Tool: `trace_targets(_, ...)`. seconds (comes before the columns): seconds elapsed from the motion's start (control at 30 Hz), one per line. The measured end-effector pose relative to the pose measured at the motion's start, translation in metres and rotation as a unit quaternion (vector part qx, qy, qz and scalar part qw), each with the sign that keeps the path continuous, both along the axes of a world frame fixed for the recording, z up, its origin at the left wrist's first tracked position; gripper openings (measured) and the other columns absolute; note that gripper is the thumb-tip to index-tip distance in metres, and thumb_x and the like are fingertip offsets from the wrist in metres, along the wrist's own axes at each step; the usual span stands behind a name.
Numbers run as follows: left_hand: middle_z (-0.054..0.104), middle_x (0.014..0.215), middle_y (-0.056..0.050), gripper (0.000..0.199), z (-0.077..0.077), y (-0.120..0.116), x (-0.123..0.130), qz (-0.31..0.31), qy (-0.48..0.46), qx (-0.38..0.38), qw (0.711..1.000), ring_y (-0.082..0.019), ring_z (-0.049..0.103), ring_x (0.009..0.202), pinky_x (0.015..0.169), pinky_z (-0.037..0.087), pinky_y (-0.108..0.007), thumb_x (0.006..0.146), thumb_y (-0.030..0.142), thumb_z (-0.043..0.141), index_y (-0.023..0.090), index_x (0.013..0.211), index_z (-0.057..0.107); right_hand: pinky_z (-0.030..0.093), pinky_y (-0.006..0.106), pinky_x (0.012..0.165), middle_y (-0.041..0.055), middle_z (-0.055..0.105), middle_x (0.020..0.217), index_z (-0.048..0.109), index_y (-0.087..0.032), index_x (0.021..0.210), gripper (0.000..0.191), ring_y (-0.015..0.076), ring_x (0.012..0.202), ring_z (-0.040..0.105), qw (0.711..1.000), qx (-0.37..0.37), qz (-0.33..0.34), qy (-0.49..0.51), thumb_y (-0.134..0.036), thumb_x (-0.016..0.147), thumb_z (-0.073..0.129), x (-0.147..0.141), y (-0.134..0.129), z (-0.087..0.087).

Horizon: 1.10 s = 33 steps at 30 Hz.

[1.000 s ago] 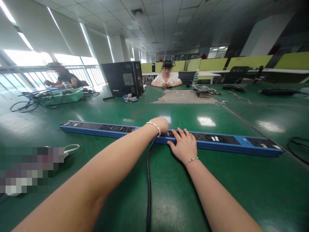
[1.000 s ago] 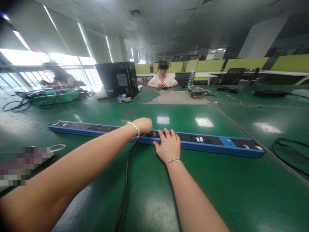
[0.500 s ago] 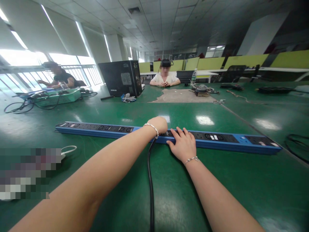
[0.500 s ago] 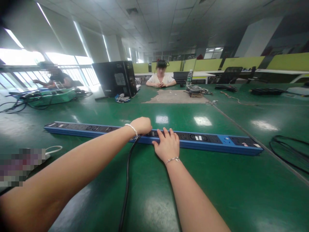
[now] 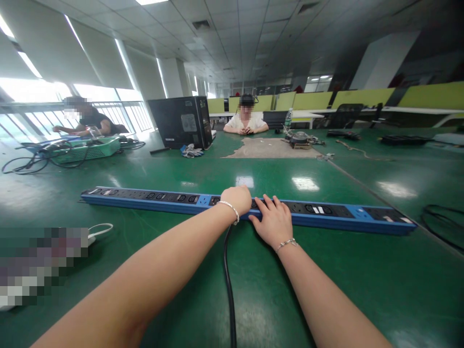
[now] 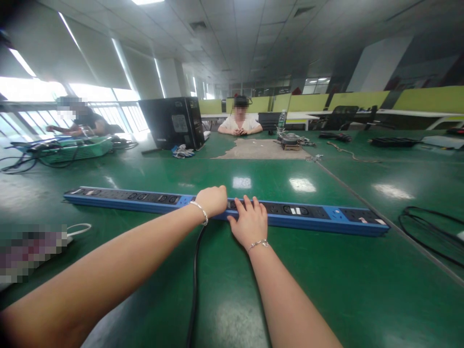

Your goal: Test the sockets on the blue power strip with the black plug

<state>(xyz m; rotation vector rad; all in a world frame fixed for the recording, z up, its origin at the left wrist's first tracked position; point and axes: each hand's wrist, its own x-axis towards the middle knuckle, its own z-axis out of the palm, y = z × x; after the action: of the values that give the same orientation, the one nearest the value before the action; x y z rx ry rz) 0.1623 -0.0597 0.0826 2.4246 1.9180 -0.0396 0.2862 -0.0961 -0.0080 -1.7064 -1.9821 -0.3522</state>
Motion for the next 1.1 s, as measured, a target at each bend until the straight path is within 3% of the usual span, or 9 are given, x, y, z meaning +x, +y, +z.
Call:
trace_targets(0.23, 0.067, 0.093, -0.018, 0.029, -0.014, -0.006, 0.003, 0.004, -0.023, 0.073, 0.997, -0.025, 0.065, 0.093, 0.076, 0.049, -0.033, 0.081, 0.022, 0.039, 0.009, 0.104, 0.053, 0.024, 0.047, 0.102, 0.0098, 0.048, 0.135, 0.052, -0.021, 0.125, 0.048, 0.0291, 0.127, 0.036, 1.000, -0.008, 0.003, 0.009, -0.038, 0.080, 0.054, -0.004, -0.003, 0.003)
trace_targets(0.37, 0.068, 0.087, -0.016, 0.029, -0.018, -0.009, -0.002, 0.005, -0.041, 0.096, 0.995, -0.024, 0.066, 0.088, 0.072, 0.049, -0.033, 0.085, 0.024, 0.035, 0.010, 0.105, 0.051, 0.023, 0.043, 0.105, 0.0087, 0.052, 0.132, 0.049, -0.017, 0.127, 0.045, 0.0236, 0.125, 0.040, 0.997, -0.011, 0.074, 0.029, -0.028, 0.083, 0.046, -0.018, -0.010, 0.003)
trace_targets(0.5, 0.068, 0.085, -0.010, 0.038, -0.017, -0.009, -0.024, -0.019, -0.058, 0.103, 0.993, -0.020, 0.066, 0.083, 0.072, 0.048, -0.030, 0.092, 0.037, 0.025, 0.017, 0.095, 0.057, 0.025, 0.042, 0.105, 0.0106, 0.049, 0.134, 0.035, -0.014, 0.137, 0.058, 0.0217, 0.125, 0.042, 0.993, 0.008, 0.110, 0.046, -0.027, 0.081, 0.047, -0.026, -0.010, 0.000)
trace_targets(0.6, 0.067, 0.098, -0.008, 0.044, -0.026, -0.010, -0.050, -0.031, -0.068, 0.146, 0.986, -0.018, 0.061, 0.096, 0.085, 0.044, -0.031, 0.094, 0.034, 0.018, 0.019, 0.095, 0.059, 0.028, 0.041, 0.103, 0.0100, 0.047, 0.136, 0.030, -0.017, 0.140, 0.061, 0.0211, 0.123, 0.044, 0.992, 0.015, 0.115, 0.048, -0.028, 0.082, 0.046, -0.024, -0.008, 0.000)
trace_targets(0.73, 0.060, 0.121, -0.007, 0.038, -0.053, -0.012, -0.078, -0.064, -0.094, 0.241, 0.964, -0.019, 0.050, 0.116, 0.100, 0.034, -0.035, 0.092, 0.037, 0.030, 0.022, 0.114, 0.057, 0.027, 0.041, 0.104, 0.0073, 0.041, 0.141, 0.032, -0.022, 0.139, 0.057, 0.0196, 0.125, 0.042, 0.993, 0.018, 0.117, 0.031, -0.028, 0.083, 0.046, -0.023, -0.010, 0.003)
trace_targets(0.83, 0.059, 0.122, -0.008, 0.041, -0.067, -0.011, -0.085, -0.076, -0.102, 0.250, 0.960, -0.021, 0.049, 0.116, 0.102, 0.032, -0.038, 0.092, 0.039, 0.029, 0.021, 0.118, 0.055, 0.026, 0.041, 0.104, 0.0068, 0.041, 0.141, 0.036, -0.024, 0.136, 0.053, 0.0190, 0.124, 0.042, 0.993, 0.024, 0.111, 0.024, -0.026, 0.084, 0.045, -0.030, -0.011, 0.006)
trace_targets(1.1, 0.062, 0.116, -0.009, 0.041, -0.071, -0.006, -0.082, -0.079, -0.133, 0.255, 0.954, -0.022, 0.053, 0.110, 0.099, 0.035, -0.037, 0.092, 0.037, 0.028, 0.018, 0.114, 0.057, 0.033, 0.038, 0.098, 0.0103, 0.064, 0.114, 0.056, -0.014, 0.114, 0.033, 0.0198, 0.105, 0.058, 0.996, 0.067, 0.028, 0.058, -0.030, 0.089, 0.041, -0.059, 0.009, 0.008)
